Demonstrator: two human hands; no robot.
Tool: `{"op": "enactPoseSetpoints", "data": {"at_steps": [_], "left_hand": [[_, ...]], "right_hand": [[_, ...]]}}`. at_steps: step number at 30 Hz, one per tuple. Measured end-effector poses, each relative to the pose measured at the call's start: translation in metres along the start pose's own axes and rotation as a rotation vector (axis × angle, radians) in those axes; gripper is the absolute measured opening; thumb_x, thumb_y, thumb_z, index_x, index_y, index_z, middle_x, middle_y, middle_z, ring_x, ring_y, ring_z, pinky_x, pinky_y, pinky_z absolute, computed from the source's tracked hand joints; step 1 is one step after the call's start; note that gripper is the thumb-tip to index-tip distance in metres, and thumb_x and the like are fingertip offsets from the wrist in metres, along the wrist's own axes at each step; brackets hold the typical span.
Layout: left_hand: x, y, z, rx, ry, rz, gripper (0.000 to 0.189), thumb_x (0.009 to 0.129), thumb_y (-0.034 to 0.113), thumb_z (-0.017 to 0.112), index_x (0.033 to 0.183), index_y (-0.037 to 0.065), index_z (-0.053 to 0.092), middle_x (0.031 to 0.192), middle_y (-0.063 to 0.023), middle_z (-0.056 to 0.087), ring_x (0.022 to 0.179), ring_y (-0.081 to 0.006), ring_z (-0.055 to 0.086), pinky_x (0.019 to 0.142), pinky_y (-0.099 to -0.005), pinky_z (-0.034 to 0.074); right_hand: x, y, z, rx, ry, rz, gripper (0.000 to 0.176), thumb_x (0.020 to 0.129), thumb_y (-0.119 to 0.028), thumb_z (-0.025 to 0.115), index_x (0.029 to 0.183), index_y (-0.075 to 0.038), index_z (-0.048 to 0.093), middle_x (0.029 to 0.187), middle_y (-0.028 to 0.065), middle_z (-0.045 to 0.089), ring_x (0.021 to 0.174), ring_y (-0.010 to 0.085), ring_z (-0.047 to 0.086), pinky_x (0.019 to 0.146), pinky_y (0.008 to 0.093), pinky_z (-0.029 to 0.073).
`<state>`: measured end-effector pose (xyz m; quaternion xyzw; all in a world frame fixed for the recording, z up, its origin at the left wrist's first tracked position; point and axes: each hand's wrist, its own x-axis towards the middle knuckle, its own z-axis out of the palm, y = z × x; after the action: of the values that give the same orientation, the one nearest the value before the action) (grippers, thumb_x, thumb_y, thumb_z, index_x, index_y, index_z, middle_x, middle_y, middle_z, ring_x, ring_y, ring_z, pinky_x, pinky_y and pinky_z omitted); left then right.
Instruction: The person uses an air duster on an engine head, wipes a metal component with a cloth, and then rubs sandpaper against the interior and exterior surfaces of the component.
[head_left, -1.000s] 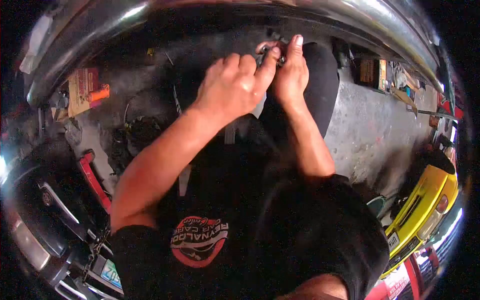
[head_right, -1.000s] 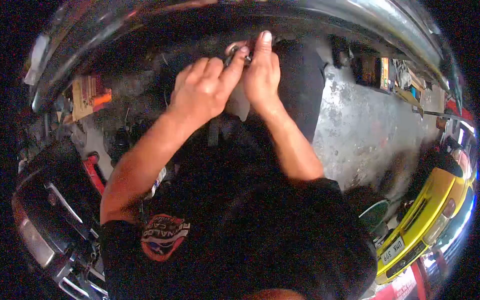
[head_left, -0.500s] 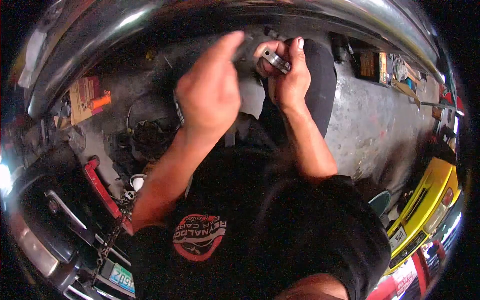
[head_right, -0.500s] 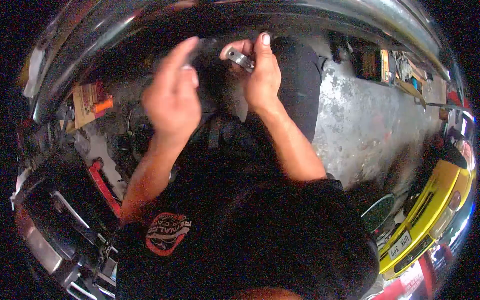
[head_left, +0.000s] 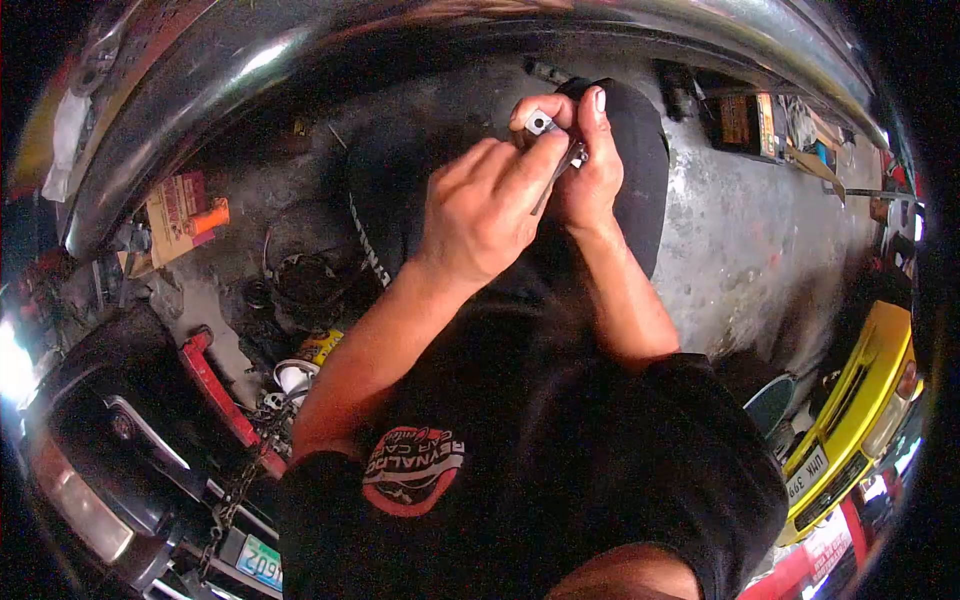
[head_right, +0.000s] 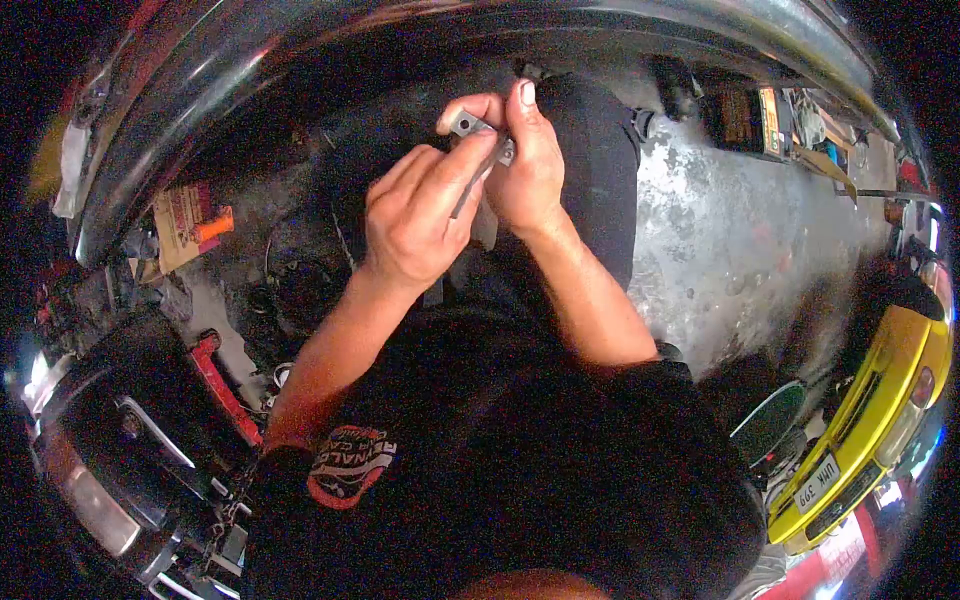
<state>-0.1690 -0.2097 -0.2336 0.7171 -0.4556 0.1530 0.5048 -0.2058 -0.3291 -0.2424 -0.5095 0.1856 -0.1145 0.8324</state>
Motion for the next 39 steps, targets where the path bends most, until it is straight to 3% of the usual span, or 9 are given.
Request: {"op": "enactPoseSetpoints", "data": {"at_steps": [4, 7, 11, 19, 24, 26, 31, 35, 39], "left_hand": [[-0.011, 0.019, 0.001, -0.387, -0.093, -0.458, 0.033, 0.081, -0.001, 0.066, 0.115, 0.0, 0.063, 0.088, -0.0134, 0.067, 0.071, -0.0253, 0.066, 0.058, -0.035, 0.053], [-0.015, 0.013, 0.009, -0.326, -0.1, -0.409, 0.034, 0.081, 0.001, 0.062, 0.115, 0.0, 0.063, 0.082, -0.0113, 0.065, 0.068, -0.024, 0.065, 0.055, -0.0355, 0.053], [0.005, 0.003, -0.015, 0.281, -0.248, 0.038, 0.037, 0.078, 0.008, 0.059, 0.114, 0.0, 0.063, 0.071, -0.0097, 0.057, 0.06, -0.0254, 0.06, 0.054, -0.0365, 0.053], [-0.002, 0.014, -0.003, -0.351, -0.075, -0.499, 0.02, 0.088, 0.007, 0.064, 0.108, 0.003, 0.064, 0.097, -0.0199, 0.069, 0.087, -0.0317, 0.07, 0.07, -0.0374, 0.056], [0.001, -0.014, -0.029, -0.103, -0.479, -0.239, 0.031, 0.083, 0.0, 0.064, 0.113, 0.002, 0.062, 0.087, -0.0171, 0.069, 0.08, -0.031, 0.07, 0.067, -0.0387, 0.055], [0.002, -0.017, -0.025, -0.118, -0.475, -0.237, 0.03, 0.083, -0.001, 0.064, 0.113, 0.001, 0.062, 0.088, -0.0169, 0.069, 0.081, -0.0308, 0.07, 0.068, -0.0383, 0.055], [-0.009, 0.017, 0.004, -0.357, 0.05, -0.458, 0.019, 0.087, 0.0, 0.061, 0.105, -0.001, 0.066, 0.096, -0.0177, 0.07, 0.086, -0.0293, 0.07, 0.073, -0.0358, 0.055], [-0.006, -0.001, 0.003, -0.062, -0.016, -0.092, 0.028, 0.082, -0.003, 0.062, 0.11, -0.003, 0.063, 0.094, -0.0154, 0.069, 0.079, -0.0273, 0.07, 0.067, -0.0363, 0.055], [0.011, 0.011, -0.026, 0.027, -0.091, -0.061, 0.029, 0.081, -0.003, 0.063, 0.11, -0.002, 0.063, 0.087, -0.0145, 0.067, 0.069, -0.0259, 0.066, 0.059, -0.0348, 0.052]], "right_hand": [[-0.003, 0.003, -0.005, -0.051, 0.008, 0.002, 0.074, 0.102, -0.054, 0.017, 0.087, 0.0, 0.067, 0.076, 0.0037, 0.063, 0.066, 0.0103, 0.051, 0.064, 0.0238, 0.041], [-0.001, 0.005, -0.008, -0.031, -0.001, 0.015, 0.074, 0.102, -0.053, 0.018, 0.087, 0.001, 0.067, 0.079, 0.0052, 0.064, 0.07, 0.012, 0.052, 0.068, 0.0252, 0.042], [-0.001, 0.003, 0.0, -0.117, 0.018, -0.009, 0.074, 0.102, -0.053, 0.019, 0.087, 0.002, 0.067, 0.081, 0.0064, 0.065, 0.073, 0.0127, 0.053, 0.072, 0.0259, 0.043], [-0.001, 0.001, 0.003, -0.119, 0.004, 0.005, 0.072, 0.102, -0.052, 0.018, 0.088, 0.002, 0.063, 0.08, 0.006, 0.062, 0.072, 0.0128, 0.053, 0.07, 0.0262, 0.043], [-0.003, 0.0, 0.006, -0.149, -0.02, 0.005, 0.074, 0.103, -0.051, 0.018, 0.086, 0.003, 0.067, 0.08, 0.0076, 0.065, 0.073, 0.0128, 0.056, 0.071, 0.0259, 0.045], [-0.001, 0.001, 0.005, -0.187, -0.027, -0.013, 0.074, 0.103, -0.05, 0.017, 0.085, 0.003, 0.067, 0.079, 0.0081, 0.065, 0.071, 0.0132, 0.055, 0.071, 0.0255, 0.044], [0.001, -0.003, 0.0, -0.093, -0.026, 0.063, 0.073, 0.103, -0.049, 0.018, 0.083, 0.002, 0.067, 0.077, 0.007, 0.064, 0.07, 0.0129, 0.054, 0.071, 0.0258, 0.044], [0.001, 0.001, 0.002, -0.123, 0.003, 0.044, 0.073, 0.102, -0.05, 0.02, 0.083, 0.001, 0.067, 0.076, 0.0063, 0.064, 0.07, 0.0123, 0.054, 0.07, 0.0259, 0.044], [-0.001, -0.002, 0.005, -0.267, -0.022, 0.019, 0.072, 0.102, -0.051, 0.02, 0.086, 0.002, 0.067, 0.079, 0.0068, 0.065, 0.073, 0.013, 0.056, 0.071, 0.026, 0.044]]}}
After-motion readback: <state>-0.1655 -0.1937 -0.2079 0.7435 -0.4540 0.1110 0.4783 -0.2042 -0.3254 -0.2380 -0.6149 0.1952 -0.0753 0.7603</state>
